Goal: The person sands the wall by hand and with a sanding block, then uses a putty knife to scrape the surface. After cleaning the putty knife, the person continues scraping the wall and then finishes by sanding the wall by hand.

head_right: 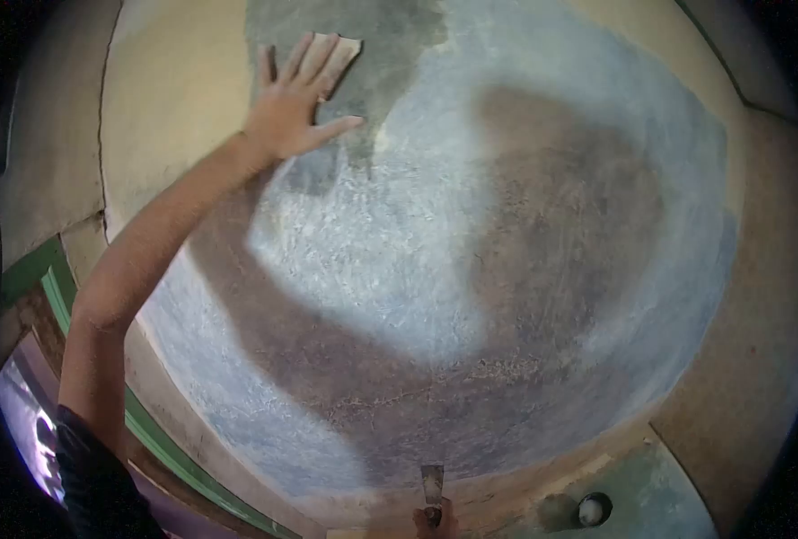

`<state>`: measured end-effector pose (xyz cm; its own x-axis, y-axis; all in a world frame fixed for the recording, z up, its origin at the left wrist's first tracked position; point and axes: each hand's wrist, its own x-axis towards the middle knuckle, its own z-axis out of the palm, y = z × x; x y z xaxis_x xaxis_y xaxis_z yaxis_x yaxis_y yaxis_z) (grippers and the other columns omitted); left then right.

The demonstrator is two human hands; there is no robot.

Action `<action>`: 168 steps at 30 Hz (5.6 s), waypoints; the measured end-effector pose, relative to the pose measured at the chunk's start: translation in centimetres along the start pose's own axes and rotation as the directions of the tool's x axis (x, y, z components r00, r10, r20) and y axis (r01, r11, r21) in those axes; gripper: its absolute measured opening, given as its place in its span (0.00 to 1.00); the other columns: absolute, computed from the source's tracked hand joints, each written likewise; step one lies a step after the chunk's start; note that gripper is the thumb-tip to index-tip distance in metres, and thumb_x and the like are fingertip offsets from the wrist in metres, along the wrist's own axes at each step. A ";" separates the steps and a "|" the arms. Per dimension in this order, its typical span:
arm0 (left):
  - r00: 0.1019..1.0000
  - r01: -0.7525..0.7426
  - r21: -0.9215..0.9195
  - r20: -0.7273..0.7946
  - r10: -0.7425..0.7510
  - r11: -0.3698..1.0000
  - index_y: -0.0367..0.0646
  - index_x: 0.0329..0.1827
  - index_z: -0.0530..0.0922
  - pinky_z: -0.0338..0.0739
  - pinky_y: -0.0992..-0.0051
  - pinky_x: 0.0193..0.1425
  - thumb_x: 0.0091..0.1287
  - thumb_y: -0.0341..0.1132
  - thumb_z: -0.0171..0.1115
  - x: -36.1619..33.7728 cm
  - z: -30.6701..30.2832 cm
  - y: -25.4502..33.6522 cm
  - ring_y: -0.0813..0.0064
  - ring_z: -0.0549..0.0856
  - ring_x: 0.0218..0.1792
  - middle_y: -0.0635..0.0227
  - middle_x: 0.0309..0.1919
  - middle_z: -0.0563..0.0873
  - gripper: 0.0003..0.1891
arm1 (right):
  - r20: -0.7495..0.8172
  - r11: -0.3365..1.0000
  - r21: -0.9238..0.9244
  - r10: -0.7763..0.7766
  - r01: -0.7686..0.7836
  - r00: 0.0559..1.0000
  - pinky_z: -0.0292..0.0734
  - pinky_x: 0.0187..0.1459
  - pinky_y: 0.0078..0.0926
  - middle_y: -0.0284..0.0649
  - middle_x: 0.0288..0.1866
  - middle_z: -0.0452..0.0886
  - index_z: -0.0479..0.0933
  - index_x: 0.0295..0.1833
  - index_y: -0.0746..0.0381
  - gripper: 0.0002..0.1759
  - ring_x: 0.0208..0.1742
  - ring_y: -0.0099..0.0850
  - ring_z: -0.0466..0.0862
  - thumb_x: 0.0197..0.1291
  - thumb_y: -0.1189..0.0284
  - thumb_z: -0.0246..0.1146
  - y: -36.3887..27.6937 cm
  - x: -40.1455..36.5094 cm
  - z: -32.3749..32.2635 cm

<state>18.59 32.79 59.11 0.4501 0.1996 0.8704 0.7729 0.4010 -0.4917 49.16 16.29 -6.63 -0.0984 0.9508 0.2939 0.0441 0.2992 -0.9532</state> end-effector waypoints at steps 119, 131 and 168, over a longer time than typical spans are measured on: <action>0.964 -0.162 -0.210 0.174 0.200 0.964 0.42 0.84 0.46 0.40 0.56 0.85 0.67 0.78 0.39 -10.8 -3.2 8.3 0.59 0.48 0.83 0.60 0.83 0.50 0.55 | -0.040 0.997 -0.077 -0.029 0.026 0.999 0.63 0.25 0.28 0.31 0.23 0.65 0.68 0.61 0.61 0.19 0.23 0.21 0.63 0.74 0.63 0.61 -5.3 -0.5 -3.3; 0.994 -0.092 -0.155 -0.068 0.082 0.984 0.52 0.85 0.39 0.28 0.41 0.82 0.61 0.83 0.36 2.8 0.7 8.2 0.62 0.42 0.84 0.63 0.84 0.47 0.58 | -0.062 0.989 -0.086 -0.124 0.119 0.990 0.62 0.26 0.27 0.31 0.25 0.64 0.69 0.61 0.59 0.18 0.24 0.22 0.62 0.73 0.65 0.62 -2.9 0.0 0.2; 0.940 0.273 -0.093 -0.187 -0.286 0.957 0.59 0.84 0.49 0.49 0.57 0.84 0.72 0.66 0.45 8.3 1.9 -9.6 0.55 0.54 0.81 0.62 0.81 0.59 0.41 | -0.096 0.997 -0.068 -0.036 0.029 0.995 0.62 0.24 0.27 0.29 0.24 0.64 0.70 0.58 0.59 0.15 0.22 0.21 0.60 0.72 0.66 0.63 -5.2 1.5 -4.0</action>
<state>14.06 32.35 71.08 0.2853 -0.0946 0.9538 0.9047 0.3552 -0.2354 52.79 16.52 -0.92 -0.0037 0.9428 0.3333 0.1088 0.3317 -0.9371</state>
